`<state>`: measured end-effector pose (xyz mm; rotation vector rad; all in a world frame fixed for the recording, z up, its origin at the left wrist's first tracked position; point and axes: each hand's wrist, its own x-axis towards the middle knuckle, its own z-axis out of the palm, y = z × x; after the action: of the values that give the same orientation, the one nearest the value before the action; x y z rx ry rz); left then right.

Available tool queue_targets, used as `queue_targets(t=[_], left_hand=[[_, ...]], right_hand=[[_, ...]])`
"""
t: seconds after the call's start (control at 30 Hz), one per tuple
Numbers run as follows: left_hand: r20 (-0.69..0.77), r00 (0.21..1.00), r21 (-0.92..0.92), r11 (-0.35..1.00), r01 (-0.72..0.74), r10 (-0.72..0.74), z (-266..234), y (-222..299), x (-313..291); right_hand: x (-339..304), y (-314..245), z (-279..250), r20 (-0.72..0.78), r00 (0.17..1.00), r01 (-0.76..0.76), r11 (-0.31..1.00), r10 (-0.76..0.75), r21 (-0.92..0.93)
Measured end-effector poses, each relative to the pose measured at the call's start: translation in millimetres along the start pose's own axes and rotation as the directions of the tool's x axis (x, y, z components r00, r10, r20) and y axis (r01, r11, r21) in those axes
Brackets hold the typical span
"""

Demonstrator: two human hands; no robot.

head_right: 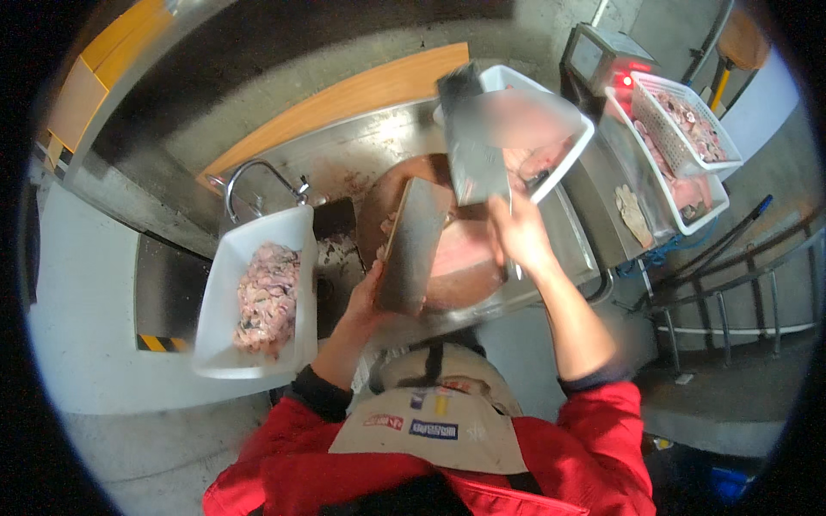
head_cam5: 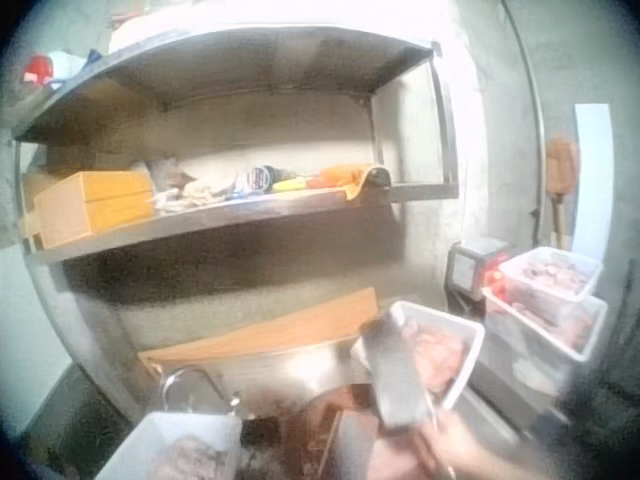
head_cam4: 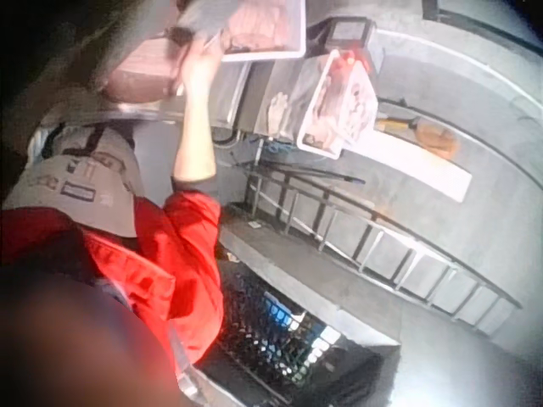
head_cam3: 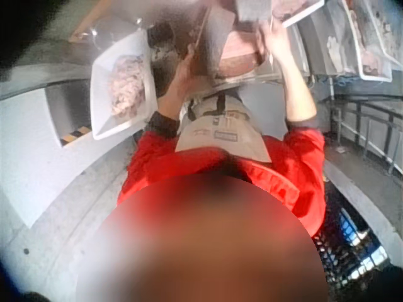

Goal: The person uses a cleaver to slice a piece of raw meat on a round wooden cutting board. Sliced pieces are placed into a white tray. The person briefly sharpens the cleaver on a honing steel and rinses the tray under running water before resuming slicing.

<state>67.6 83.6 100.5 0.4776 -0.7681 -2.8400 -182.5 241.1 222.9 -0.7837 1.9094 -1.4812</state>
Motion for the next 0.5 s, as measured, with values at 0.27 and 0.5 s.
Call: queue_targets(t=[0.27,0.5], left_hand=[[-0.254,0.96,-0.029,0.991,-0.131,0.119,29,11,14],[-0.129,0.991,-0.01,0.999,-0.043,0.041,37,-18,11]], right_hand=[[-76,24,4,0.451,0.805,-0.455,0.889,0.386,0.049],[-18,-14,23,0.17,0.945,0.308,0.595,-0.278,-0.742]])
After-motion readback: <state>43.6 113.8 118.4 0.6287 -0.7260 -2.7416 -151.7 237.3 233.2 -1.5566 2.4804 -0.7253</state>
